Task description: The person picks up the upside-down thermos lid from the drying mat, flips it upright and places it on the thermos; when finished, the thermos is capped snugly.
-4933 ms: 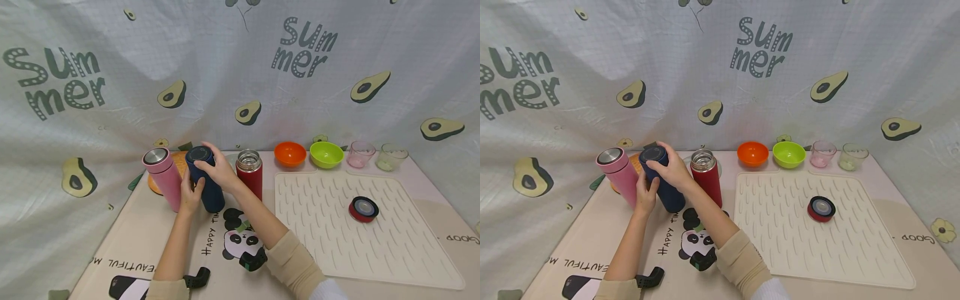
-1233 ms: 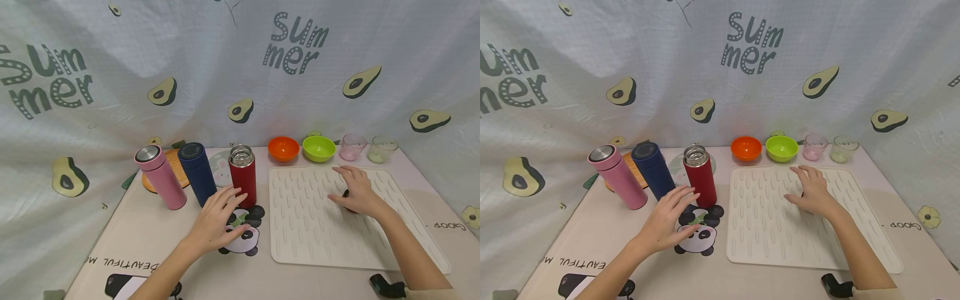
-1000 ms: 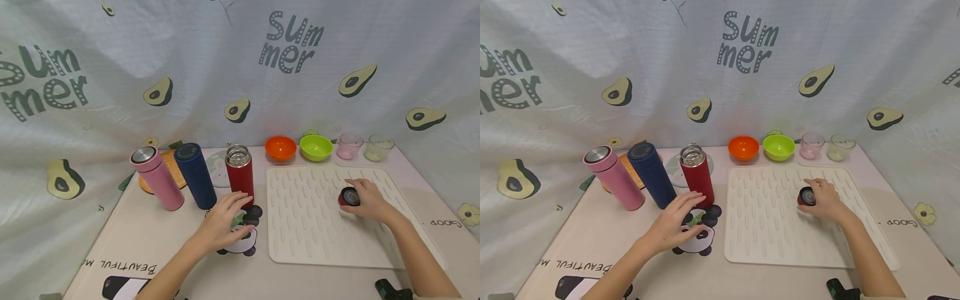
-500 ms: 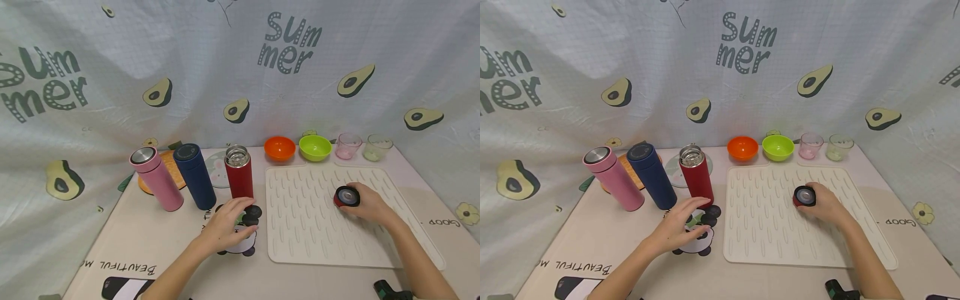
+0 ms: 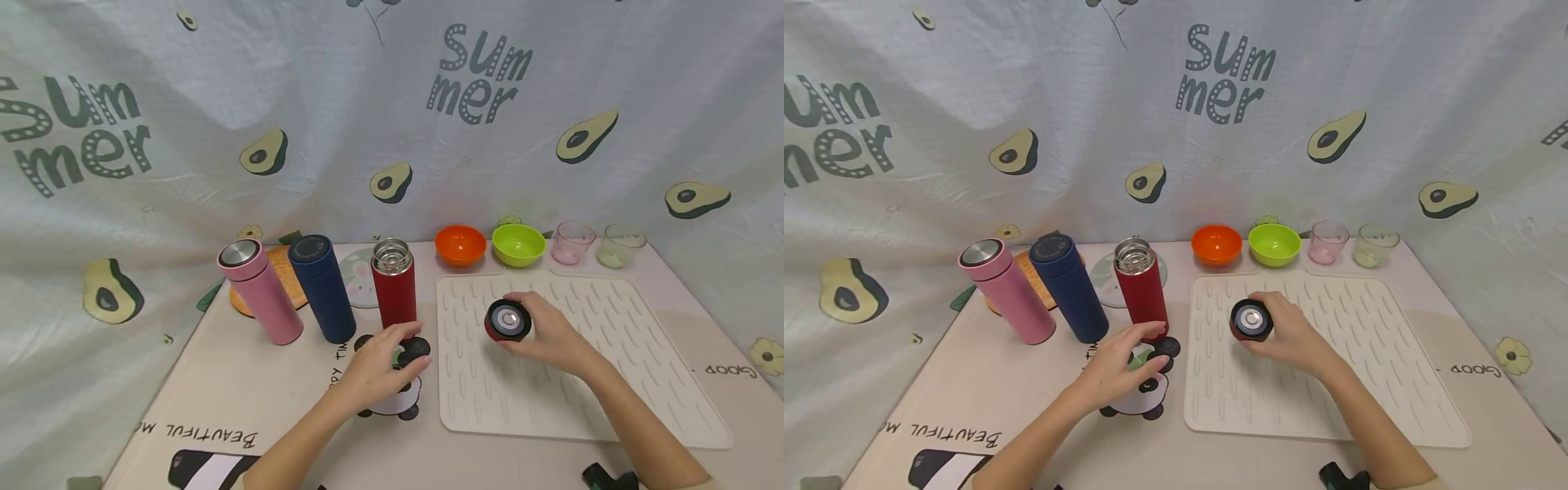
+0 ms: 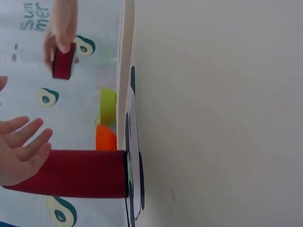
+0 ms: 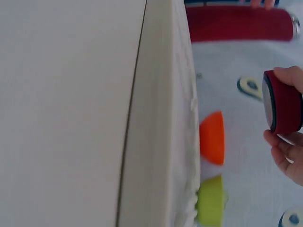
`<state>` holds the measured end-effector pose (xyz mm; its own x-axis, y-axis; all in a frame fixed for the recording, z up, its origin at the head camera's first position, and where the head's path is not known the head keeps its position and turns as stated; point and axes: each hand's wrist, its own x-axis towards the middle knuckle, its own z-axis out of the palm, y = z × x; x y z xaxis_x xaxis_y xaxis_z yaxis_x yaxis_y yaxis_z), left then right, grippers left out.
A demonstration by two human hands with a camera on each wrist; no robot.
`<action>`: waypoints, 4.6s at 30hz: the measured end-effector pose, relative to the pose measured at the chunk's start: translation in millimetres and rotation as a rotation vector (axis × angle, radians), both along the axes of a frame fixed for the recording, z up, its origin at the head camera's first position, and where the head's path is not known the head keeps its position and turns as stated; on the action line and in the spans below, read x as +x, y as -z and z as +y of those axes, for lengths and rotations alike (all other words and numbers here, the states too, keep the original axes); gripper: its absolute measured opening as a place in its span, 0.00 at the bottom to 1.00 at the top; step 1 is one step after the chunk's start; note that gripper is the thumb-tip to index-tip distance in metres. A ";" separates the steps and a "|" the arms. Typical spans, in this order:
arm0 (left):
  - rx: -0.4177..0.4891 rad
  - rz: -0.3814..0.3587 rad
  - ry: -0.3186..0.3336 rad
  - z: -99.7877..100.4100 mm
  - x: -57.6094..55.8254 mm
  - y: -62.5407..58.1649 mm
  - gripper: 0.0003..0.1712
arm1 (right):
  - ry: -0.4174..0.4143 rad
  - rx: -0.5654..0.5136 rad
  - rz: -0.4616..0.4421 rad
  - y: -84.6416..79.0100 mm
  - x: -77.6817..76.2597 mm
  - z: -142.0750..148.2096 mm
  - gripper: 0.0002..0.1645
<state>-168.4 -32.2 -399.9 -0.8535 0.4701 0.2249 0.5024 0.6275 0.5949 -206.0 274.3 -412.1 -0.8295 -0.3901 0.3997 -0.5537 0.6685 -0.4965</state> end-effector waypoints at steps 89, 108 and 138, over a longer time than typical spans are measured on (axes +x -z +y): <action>0.534 0.489 -0.081 -5.2 -48.0 -10.7 0.52 | -0.245 -0.675 -0.040 -58.6 -10.3 -113.7 0.39; 0.749 0.025 0.030 -5.4 -72.7 0.0 0.33 | -0.257 -0.730 -0.091 -85.1 -39.8 -161.6 0.38; 0.795 -0.042 0.119 -7.8 -79.6 7.1 0.32 | -0.319 -0.788 -0.142 -53.9 -66.8 -174.1 0.43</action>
<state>-248.0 -40.0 -407.0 -0.8229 0.2713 0.4992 0.5064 -0.0484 0.8610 -272.9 100.2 -358.3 -0.7898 -0.2654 0.5529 -0.5543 -0.0770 -0.8288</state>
